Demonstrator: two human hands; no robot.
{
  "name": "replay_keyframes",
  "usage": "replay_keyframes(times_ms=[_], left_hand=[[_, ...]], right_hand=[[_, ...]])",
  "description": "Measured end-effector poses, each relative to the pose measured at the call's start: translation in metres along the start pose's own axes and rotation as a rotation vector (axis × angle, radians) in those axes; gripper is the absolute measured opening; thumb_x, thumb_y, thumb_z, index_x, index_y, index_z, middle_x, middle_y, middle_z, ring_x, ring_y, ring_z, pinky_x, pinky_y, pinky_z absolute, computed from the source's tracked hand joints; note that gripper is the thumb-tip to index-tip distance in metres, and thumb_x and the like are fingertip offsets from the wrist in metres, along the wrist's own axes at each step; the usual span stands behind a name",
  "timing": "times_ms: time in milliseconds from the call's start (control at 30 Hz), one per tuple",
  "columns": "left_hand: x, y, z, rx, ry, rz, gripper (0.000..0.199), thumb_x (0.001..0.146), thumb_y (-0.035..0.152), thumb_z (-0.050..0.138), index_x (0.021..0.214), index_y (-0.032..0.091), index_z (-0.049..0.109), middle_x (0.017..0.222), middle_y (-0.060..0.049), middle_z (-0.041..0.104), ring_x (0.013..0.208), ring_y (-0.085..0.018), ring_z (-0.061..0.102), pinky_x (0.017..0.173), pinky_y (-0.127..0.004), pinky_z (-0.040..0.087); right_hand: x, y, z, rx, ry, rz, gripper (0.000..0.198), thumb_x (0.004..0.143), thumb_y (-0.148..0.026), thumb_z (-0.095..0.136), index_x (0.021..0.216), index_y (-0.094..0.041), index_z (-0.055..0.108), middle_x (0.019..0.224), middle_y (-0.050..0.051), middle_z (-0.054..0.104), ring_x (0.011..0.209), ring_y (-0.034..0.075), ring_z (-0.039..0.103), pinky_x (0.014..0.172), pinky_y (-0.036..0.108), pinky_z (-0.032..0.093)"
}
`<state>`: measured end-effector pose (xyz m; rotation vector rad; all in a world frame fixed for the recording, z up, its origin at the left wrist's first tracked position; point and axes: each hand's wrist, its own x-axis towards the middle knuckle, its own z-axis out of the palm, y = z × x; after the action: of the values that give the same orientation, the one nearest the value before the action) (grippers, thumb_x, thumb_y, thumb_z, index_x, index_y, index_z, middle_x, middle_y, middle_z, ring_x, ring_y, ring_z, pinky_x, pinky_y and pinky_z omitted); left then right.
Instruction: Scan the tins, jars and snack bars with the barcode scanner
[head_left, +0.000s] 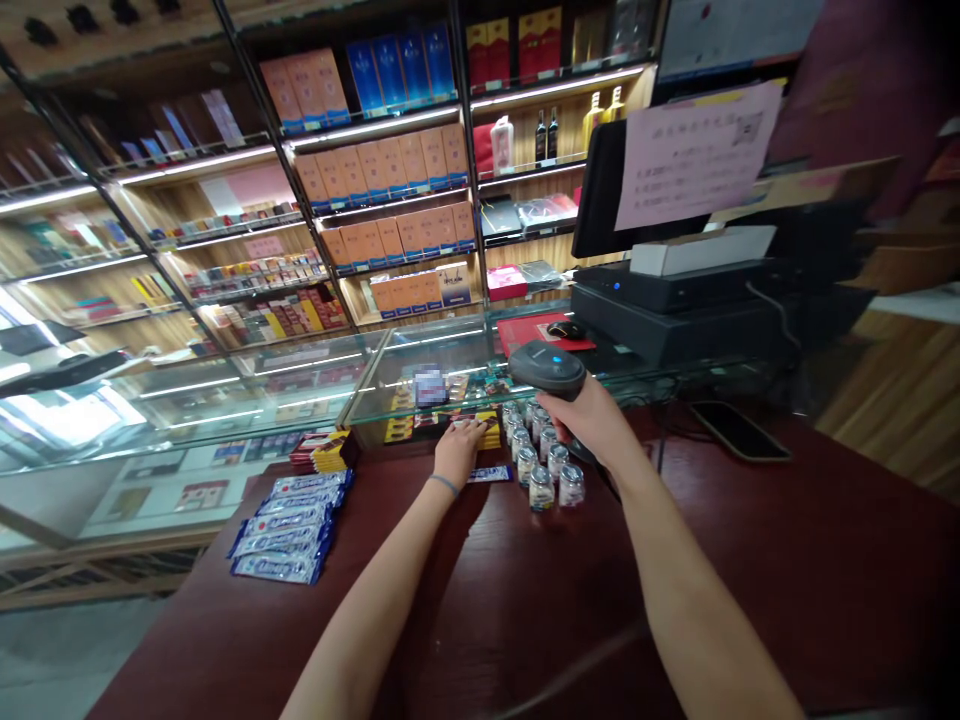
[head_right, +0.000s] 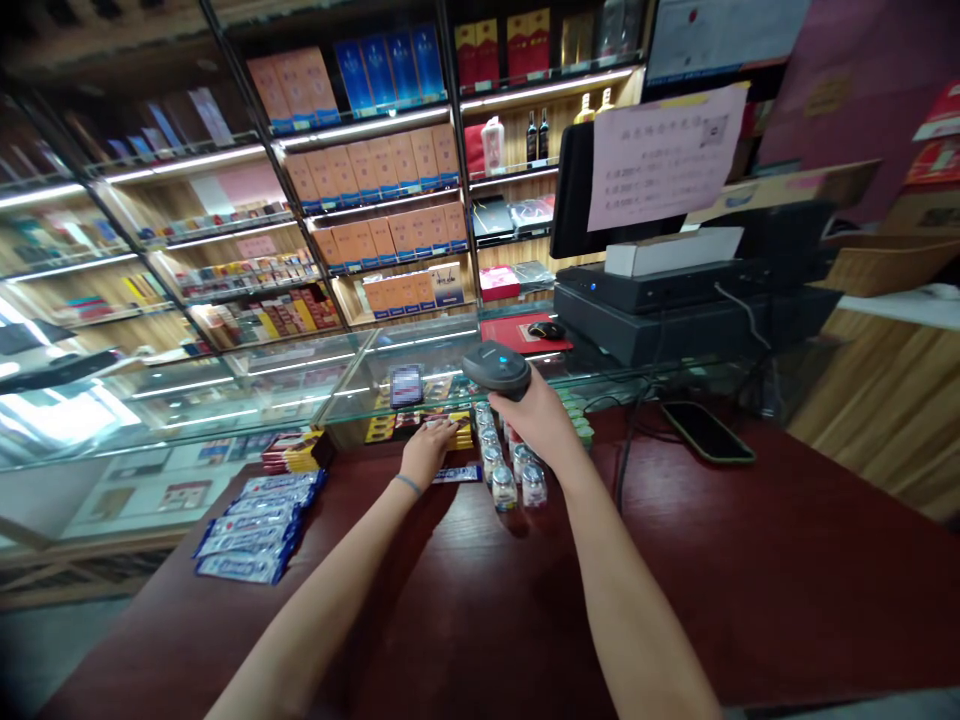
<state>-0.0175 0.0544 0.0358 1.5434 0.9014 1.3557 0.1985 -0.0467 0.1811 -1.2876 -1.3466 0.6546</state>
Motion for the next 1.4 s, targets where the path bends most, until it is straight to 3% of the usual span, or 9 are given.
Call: replay_keyframes(times_ms=[100,267,400,467,633,833,1033,1233,1400], left_hand=[[0.0,0.0,0.002,-0.041,0.016,-0.004,0.035,0.066,-0.003,0.071,0.08,0.029,0.071,0.107,-0.006,0.073,0.123,-0.024,0.057,0.122,-0.041,0.014],[-0.002,0.007,0.005,-0.165,0.034,-0.123,0.043,0.063,-0.012,0.065,0.08,0.027,0.07,0.105,-0.008,0.072,0.13,-0.023,0.051,0.122,-0.042,0.012],[-0.008,0.017,0.0,-0.198,0.073,-0.108,0.044,0.063,-0.012,0.065,0.082,0.027,0.07,0.108,-0.007,0.071,0.14,-0.025,0.04,0.121,-0.052,0.011],[-0.011,0.023,-0.01,-0.237,0.111,-0.107,0.041,0.065,-0.011,0.065,0.083,0.026,0.069,0.108,-0.009,0.07,0.14,-0.027,0.04,0.12,-0.053,0.016],[-0.019,0.039,-0.062,-0.133,0.205,-0.02,0.029,0.071,-0.001,0.068,0.084,0.025,0.071,0.104,-0.011,0.067,0.129,-0.029,0.048,0.12,-0.048,0.022],[-0.025,0.054,-0.159,0.175,0.423,0.056,0.035,0.07,-0.001,0.066,0.094,0.024,0.07,0.112,-0.011,0.061,0.131,-0.03,0.044,0.121,-0.046,0.019],[-0.031,0.045,-0.238,0.576,0.337,0.105,0.039,0.063,0.006,0.076,0.098,0.024,0.068,0.127,-0.013,0.057,0.133,-0.035,0.041,0.119,-0.048,0.018],[-0.039,0.026,-0.268,0.661,0.293,0.06,0.045,0.055,0.019,0.088,0.095,0.023,0.068,0.126,-0.016,0.059,0.138,-0.037,0.036,0.12,-0.051,0.007],[-0.04,0.021,-0.274,0.638,0.315,0.086,0.038,0.058,0.029,0.089,0.09,0.026,0.068,0.12,-0.012,0.063,0.129,-0.033,0.048,0.119,-0.049,0.015]], right_hand=[[0.001,0.0,0.0,-0.015,-0.04,0.019,0.035,0.076,-0.043,0.067,0.106,-0.025,0.06,0.045,-0.006,0.054,0.038,0.016,0.05,0.041,0.029,0.042],[0.001,0.002,0.002,-0.006,-0.05,0.018,0.032,0.077,-0.043,0.067,0.102,-0.025,0.06,0.049,-0.005,0.057,0.038,0.015,0.051,0.04,0.028,0.042],[-0.001,0.001,0.009,0.037,-0.063,0.043,0.021,0.077,-0.044,0.066,0.08,-0.024,0.058,0.045,-0.005,0.054,0.036,0.014,0.049,0.039,0.027,0.041],[-0.003,-0.001,0.014,0.062,-0.066,0.052,0.026,0.077,-0.045,0.066,0.066,-0.024,0.054,0.043,-0.004,0.052,0.036,0.014,0.048,0.04,0.027,0.041],[-0.013,-0.007,0.038,0.109,-0.109,0.062,0.037,0.076,-0.047,0.066,0.053,-0.022,0.051,0.043,-0.001,0.052,0.037,0.014,0.048,0.041,0.028,0.041],[-0.032,-0.014,0.079,0.002,-0.181,0.029,0.032,0.077,-0.046,0.065,0.058,-0.022,0.054,0.043,-0.001,0.055,0.04,0.015,0.053,0.049,0.029,0.045],[-0.049,0.003,0.119,-0.055,-0.305,0.035,0.022,0.075,-0.044,0.064,0.077,-0.023,0.057,0.045,-0.003,0.057,0.043,0.019,0.056,0.053,0.032,0.048],[-0.062,0.02,0.143,-0.076,-0.405,0.002,0.028,0.075,-0.043,0.064,0.093,-0.022,0.059,0.049,-0.004,0.059,0.044,0.019,0.058,0.052,0.031,0.047],[-0.063,0.024,0.147,-0.098,-0.448,0.005,0.031,0.076,-0.041,0.065,0.099,-0.022,0.06,0.051,-0.004,0.061,0.046,0.02,0.06,0.052,0.031,0.047]])
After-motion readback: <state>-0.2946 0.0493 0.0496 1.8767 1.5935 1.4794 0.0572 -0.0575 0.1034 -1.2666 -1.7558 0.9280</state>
